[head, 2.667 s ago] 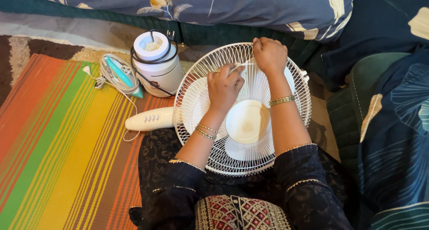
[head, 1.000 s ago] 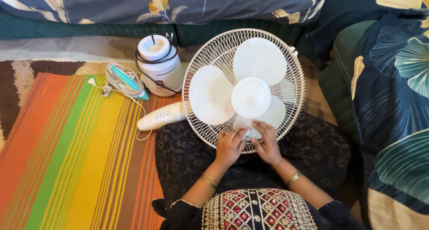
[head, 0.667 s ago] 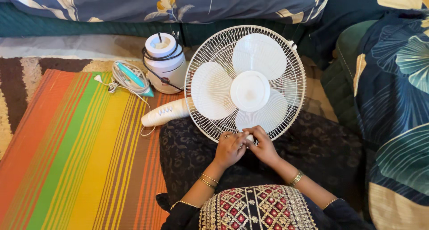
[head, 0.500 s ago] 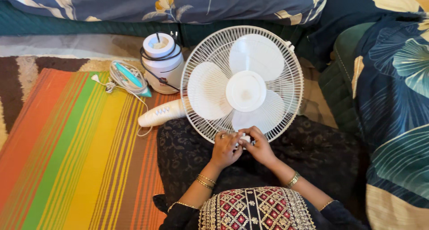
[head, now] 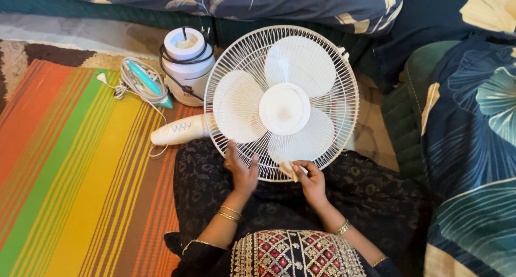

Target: The person sits on a mat and cleans a white table fan using a cloth. They wipe the fan blades and the central hub, rotating the fan head to access different areas.

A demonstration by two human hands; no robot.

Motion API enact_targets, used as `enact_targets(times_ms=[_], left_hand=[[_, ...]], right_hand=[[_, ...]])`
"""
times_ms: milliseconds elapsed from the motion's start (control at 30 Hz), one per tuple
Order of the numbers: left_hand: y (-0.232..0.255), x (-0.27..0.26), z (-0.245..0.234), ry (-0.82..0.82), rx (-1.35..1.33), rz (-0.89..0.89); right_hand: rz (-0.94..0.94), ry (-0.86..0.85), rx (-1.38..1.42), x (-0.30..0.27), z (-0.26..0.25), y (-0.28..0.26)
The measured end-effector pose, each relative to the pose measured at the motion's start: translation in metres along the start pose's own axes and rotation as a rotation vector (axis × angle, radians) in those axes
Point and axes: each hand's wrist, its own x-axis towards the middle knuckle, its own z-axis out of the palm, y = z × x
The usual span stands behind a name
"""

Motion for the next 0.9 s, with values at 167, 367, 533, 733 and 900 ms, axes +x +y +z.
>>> enact_targets(times_ms=[167,367,533,733,900], left_hand=[[-0.018,0.055,-0.023,0.249,-0.164,-0.225],[-0.042,0.097,-0.031,0.129,-0.863,-0.591],[-0.051,0.118,-0.035,-0.018,-1.312,-0.913],[-0.063,0.115,-0.025,-0.003,-1.270,-0.974],[-0.078,0.100,-0.011,0.024,-1.213,-0.930]], right_hand=[[-0.012,0.089,0.093,0.007,-0.009,0.002],[-0.266,0.417,-0.238,0.026,-0.039,-0.053],[-0.492,0.549,-0.295,0.090,-0.101,-0.121],[-0.360,0.427,-0.244,0.191,-0.138,-0.106],[-0.622,0.488,-0.284,0.190,-0.127,-0.046]])
